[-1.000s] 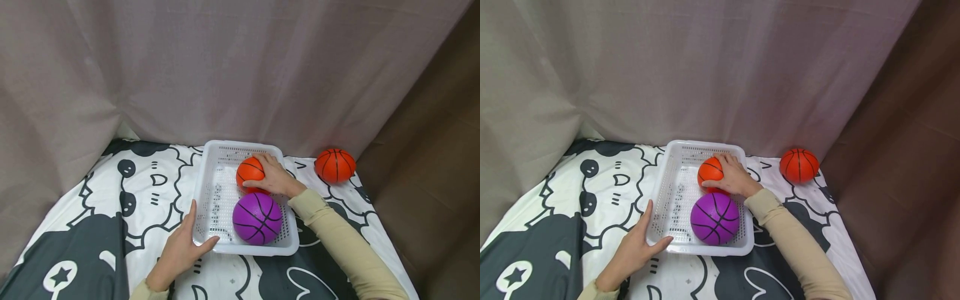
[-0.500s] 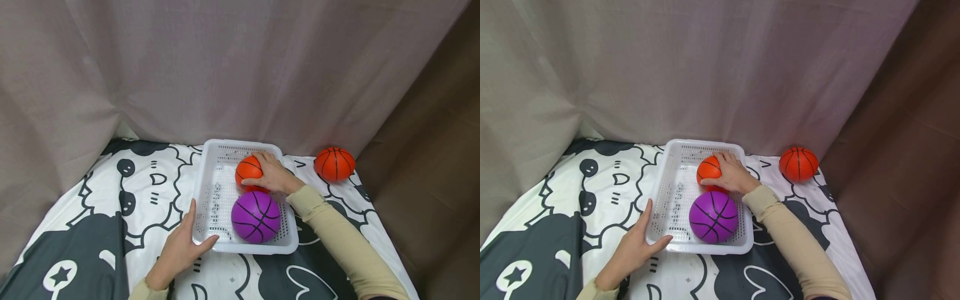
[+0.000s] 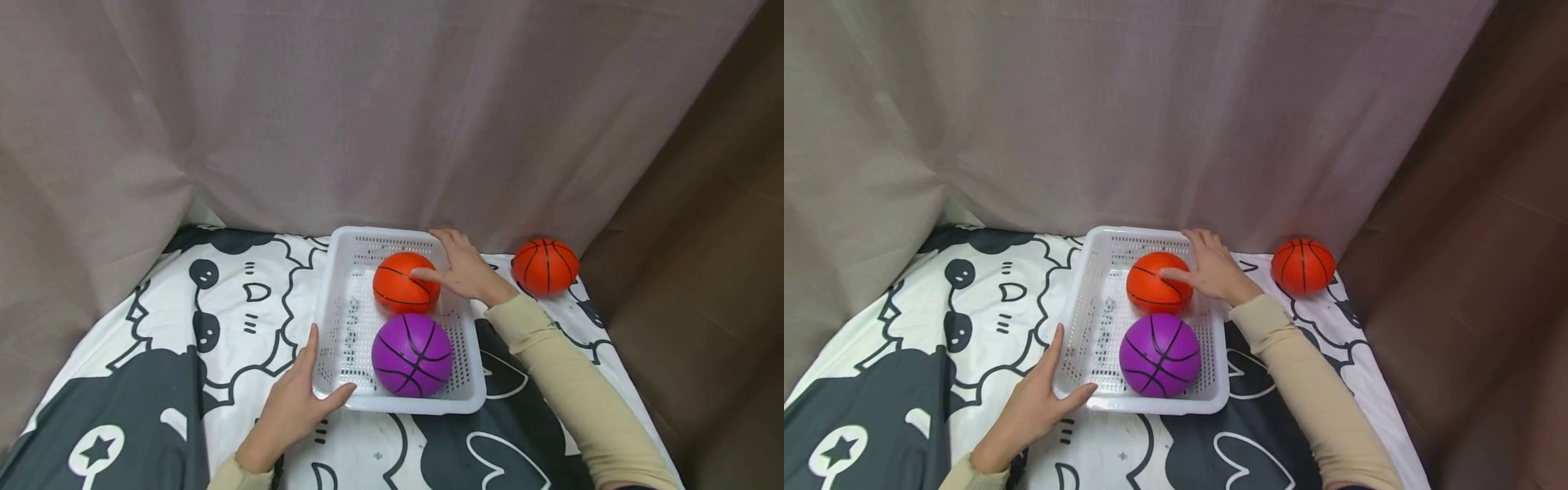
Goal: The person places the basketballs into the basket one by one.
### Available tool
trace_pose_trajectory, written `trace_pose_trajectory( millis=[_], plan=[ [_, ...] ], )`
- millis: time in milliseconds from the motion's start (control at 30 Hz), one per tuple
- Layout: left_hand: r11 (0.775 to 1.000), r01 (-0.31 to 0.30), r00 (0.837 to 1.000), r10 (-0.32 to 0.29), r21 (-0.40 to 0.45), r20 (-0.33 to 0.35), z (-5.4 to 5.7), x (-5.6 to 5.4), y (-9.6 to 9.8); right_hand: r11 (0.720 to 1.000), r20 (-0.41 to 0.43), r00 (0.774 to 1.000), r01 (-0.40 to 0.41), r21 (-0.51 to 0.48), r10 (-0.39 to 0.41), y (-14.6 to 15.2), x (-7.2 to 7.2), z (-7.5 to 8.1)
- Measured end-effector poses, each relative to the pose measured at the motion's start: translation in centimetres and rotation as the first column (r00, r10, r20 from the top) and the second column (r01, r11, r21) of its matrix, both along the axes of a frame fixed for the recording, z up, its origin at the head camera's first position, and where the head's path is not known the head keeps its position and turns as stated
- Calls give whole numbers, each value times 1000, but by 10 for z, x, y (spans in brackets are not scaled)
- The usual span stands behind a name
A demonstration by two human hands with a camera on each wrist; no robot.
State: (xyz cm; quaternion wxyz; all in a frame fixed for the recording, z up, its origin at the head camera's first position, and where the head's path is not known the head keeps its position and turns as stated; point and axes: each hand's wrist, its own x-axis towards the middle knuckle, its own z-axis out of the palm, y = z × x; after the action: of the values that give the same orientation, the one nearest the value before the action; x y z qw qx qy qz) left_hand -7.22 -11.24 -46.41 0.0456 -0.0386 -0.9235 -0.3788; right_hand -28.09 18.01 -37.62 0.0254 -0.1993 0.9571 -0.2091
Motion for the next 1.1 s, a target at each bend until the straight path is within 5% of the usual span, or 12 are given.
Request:
trace_pose_trajectory(
  millis=[300,567,800,1100],
  plan=[
    [1000,-3,1000,3,-13,26,0,-1,0,979,-158,977,115,-166,-142,51,-9,11],
    [1000,-4,999,5,-15,54,1,-1,0,909,-254,889,310,-278,-381,104,-14,5],
    [1000,-3,999,4,-15,39,0,-1,1,830,-186,817,498,-250,-546,149,-19,-16],
    [1000,-4,1000,4,-23,22,-1,-1,1,789,-112,785,585,-186,-609,180,-18,-40]
  ],
)
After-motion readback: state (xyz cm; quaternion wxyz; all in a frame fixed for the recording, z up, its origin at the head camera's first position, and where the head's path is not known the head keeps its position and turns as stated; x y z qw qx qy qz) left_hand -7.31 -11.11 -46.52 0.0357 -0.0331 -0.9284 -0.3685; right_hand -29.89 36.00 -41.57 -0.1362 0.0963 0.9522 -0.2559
